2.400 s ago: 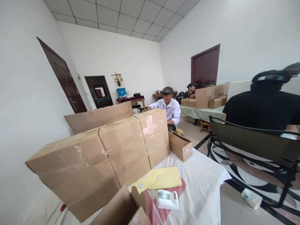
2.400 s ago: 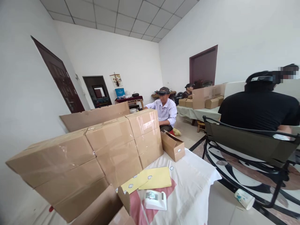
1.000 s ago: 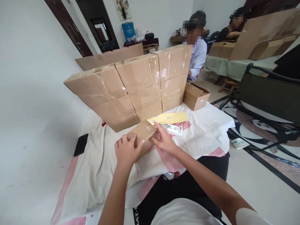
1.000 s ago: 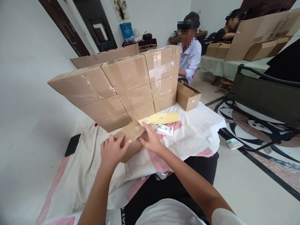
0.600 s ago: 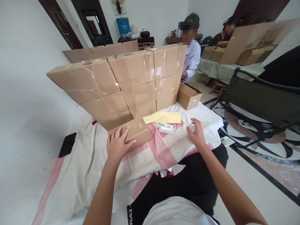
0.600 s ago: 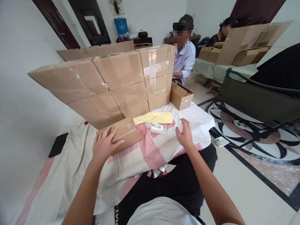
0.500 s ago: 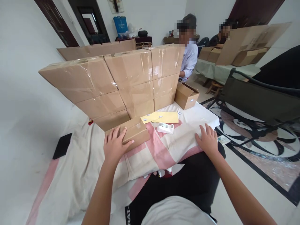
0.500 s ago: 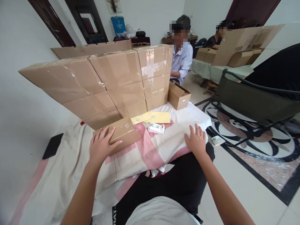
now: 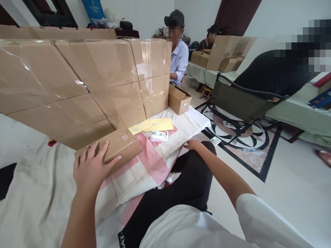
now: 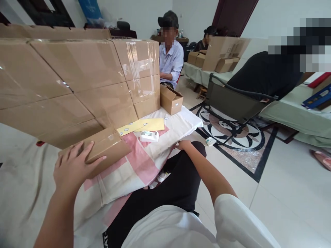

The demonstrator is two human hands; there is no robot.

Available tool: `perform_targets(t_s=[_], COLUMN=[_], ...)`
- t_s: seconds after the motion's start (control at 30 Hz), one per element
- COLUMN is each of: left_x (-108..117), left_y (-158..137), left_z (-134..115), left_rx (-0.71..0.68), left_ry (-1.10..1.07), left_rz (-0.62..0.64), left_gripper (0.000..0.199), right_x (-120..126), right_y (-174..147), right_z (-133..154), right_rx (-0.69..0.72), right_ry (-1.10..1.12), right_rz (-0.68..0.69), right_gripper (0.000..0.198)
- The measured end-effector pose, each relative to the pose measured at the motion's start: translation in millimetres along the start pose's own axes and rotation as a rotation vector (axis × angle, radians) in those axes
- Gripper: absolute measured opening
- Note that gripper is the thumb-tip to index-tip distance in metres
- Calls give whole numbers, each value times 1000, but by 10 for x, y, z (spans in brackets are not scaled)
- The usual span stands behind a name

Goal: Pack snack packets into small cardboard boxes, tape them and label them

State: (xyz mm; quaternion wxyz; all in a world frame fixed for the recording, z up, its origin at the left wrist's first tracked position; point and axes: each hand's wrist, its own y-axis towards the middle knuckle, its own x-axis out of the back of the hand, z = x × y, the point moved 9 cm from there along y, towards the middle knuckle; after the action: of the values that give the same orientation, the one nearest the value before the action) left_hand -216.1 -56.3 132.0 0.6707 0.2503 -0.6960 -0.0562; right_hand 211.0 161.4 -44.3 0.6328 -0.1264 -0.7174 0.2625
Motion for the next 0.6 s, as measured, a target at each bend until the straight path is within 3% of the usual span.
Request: perform_targets(t_s=[0.13, 0.37, 0.47, 0.6], left_x=[-12, -43, -50, -57], left_y=[7, -8, -51, -79], left_z=[7, 5, -10, 3], left_rx=[12, 52, 14, -38], left_ry=[17, 77, 54, -22], left_rz=[20, 49, 7, -61], left_gripper=[69, 60, 57, 53], right_x=[-151, -208, -99, 277], right_y=[-154, -748, -1005, -1161], right_z=[396, 964, 1183, 1307], right_rx=[154, 492, 663, 782], right_ry=[-1, 125, 272, 479], right_rz=[61, -11, -21, -131], right_gripper=[36, 33, 35, 41])
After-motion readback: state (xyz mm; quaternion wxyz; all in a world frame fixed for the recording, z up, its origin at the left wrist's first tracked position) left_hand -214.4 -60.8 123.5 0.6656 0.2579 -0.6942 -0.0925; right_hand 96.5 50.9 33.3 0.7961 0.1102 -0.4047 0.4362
